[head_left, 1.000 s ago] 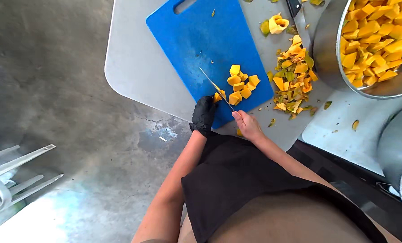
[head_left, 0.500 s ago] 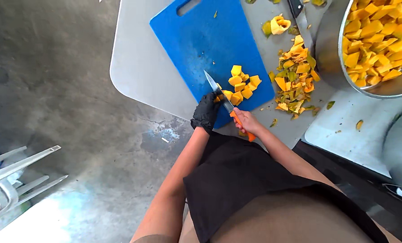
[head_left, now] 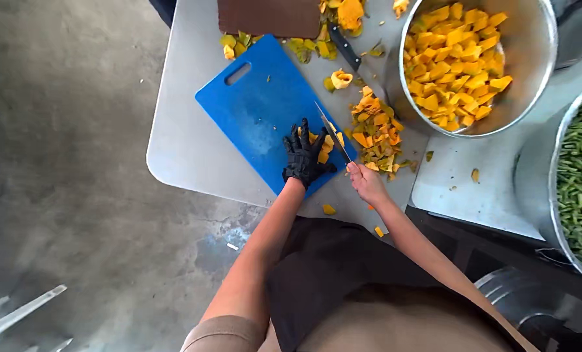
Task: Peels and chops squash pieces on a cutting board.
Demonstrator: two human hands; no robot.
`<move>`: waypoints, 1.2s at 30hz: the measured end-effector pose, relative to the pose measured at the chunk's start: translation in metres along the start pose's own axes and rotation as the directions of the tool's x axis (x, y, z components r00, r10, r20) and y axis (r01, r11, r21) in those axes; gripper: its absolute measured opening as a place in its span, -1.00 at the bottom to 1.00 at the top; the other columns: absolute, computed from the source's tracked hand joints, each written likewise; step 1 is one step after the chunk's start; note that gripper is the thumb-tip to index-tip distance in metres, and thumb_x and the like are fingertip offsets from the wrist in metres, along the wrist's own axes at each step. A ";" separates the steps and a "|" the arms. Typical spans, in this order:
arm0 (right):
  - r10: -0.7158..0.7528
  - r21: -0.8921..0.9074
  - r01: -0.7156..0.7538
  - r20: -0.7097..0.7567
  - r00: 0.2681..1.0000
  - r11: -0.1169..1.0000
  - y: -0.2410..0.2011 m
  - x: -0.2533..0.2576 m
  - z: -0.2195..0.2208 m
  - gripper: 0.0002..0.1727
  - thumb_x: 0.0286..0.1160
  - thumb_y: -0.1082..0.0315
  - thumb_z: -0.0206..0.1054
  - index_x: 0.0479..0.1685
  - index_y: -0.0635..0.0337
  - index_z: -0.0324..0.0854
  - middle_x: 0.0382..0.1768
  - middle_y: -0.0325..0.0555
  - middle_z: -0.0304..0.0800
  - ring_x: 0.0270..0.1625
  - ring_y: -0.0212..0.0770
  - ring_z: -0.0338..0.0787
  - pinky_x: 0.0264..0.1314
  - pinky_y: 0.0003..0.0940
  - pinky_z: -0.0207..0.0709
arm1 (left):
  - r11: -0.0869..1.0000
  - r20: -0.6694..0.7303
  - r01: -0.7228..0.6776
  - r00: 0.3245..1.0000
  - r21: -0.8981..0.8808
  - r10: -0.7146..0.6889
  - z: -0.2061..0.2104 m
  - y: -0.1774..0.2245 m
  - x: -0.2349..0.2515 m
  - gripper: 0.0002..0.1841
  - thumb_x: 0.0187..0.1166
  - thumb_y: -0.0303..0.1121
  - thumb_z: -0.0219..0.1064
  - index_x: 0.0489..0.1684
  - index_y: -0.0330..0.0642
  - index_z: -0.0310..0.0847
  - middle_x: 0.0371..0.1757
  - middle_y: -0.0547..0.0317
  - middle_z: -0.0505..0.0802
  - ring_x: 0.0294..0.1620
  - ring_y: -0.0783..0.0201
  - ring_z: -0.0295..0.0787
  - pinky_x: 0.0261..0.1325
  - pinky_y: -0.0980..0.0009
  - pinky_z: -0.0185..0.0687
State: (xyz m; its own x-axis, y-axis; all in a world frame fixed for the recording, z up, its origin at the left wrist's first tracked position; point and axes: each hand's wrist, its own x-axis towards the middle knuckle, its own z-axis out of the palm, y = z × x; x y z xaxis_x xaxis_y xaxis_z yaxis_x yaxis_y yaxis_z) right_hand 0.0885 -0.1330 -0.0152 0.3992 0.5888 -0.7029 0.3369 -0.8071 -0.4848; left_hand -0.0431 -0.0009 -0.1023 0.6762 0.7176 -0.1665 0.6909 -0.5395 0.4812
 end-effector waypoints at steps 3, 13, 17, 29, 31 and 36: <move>-0.051 0.000 0.051 -0.033 0.998 0.999 0.008 -0.007 -0.012 -0.37 0.93 -0.05 -0.15 0.05 0.40 0.60 -0.38 0.09 0.61 -0.31 -0.03 0.66 -0.09 -0.06 0.57 | 1.000 -0.016 0.001 1.000 0.006 -0.001 0.004 0.006 0.010 -0.10 0.19 0.38 0.48 0.72 0.58 0.33 0.86 -0.30 0.13 0.81 -0.50 -0.04 0.64 -0.51 -0.11; 0.001 0.587 0.110 -0.186 0.982 0.802 0.033 -0.014 -0.093 -0.39 0.96 0.00 -0.31 -0.09 0.33 0.50 -0.63 -0.28 0.45 -0.70 -0.44 0.47 -0.60 -0.55 0.48 | 0.998 -0.012 0.054 0.999 0.041 -0.053 0.001 0.016 0.011 -0.27 0.56 0.18 0.33 0.80 0.58 0.18 0.79 -0.35 0.25 0.61 -0.56 0.29 0.38 -0.47 0.31; 0.146 0.911 0.009 -0.076 0.986 0.413 0.060 0.012 -0.131 -0.29 0.87 -0.22 -0.48 -0.23 0.13 0.40 -0.70 -0.30 0.40 -0.75 -0.40 0.44 -0.67 -0.56 0.44 | 0.988 0.090 -0.009 0.996 0.157 -0.006 -0.004 0.020 0.019 -0.37 0.64 0.15 0.23 0.76 0.74 0.17 0.88 -0.29 0.05 0.60 -0.63 0.27 0.32 -0.49 0.34; 0.118 0.960 -0.208 0.188 0.975 0.189 0.112 -0.065 -0.098 -0.26 0.84 -0.27 -0.52 -0.28 0.09 0.40 -0.75 -0.35 0.37 -0.82 -0.47 0.37 -0.79 -0.62 0.32 | 0.976 0.181 0.019 0.982 0.216 -0.060 -0.014 0.027 0.027 -0.54 0.68 -0.21 0.24 0.57 0.05 0.58 0.68 -0.17 0.50 0.56 -0.49 0.42 0.38 -0.39 0.44; 0.105 0.970 -0.201 0.188 0.977 0.138 0.116 -0.076 -0.094 -0.24 0.83 -0.28 -0.51 -0.32 0.10 0.41 -0.77 -0.34 0.37 -0.83 -0.46 0.39 -0.81 -0.62 0.32 | 0.985 0.215 0.088 0.969 0.151 -0.119 -0.027 0.026 0.035 -0.55 0.57 -0.41 0.35 0.47 -0.06 0.64 0.67 -0.20 0.49 0.49 -0.48 0.50 0.35 -0.36 0.53; 0.110 0.984 -0.148 0.138 0.984 0.094 0.117 -0.083 -0.096 -0.23 0.82 -0.29 -0.53 -0.33 0.09 0.41 -0.78 -0.34 0.36 -0.84 -0.45 0.38 -0.81 -0.61 0.33 | 0.986 0.082 0.099 0.993 -0.132 -0.089 -0.044 0.007 0.046 -0.69 0.53 -0.49 0.38 0.20 -0.42 0.70 0.40 -0.41 0.65 0.45 -0.31 0.58 0.50 -0.15 0.48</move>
State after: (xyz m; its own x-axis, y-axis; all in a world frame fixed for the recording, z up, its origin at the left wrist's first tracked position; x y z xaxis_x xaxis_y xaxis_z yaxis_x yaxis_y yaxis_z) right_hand 0.1769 -0.2726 0.0363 0.3125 0.4852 -0.8167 -0.8669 -0.2058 -0.4540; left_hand -0.0188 0.0474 -0.0693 0.6307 0.7243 -0.2786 0.7148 -0.4024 0.5719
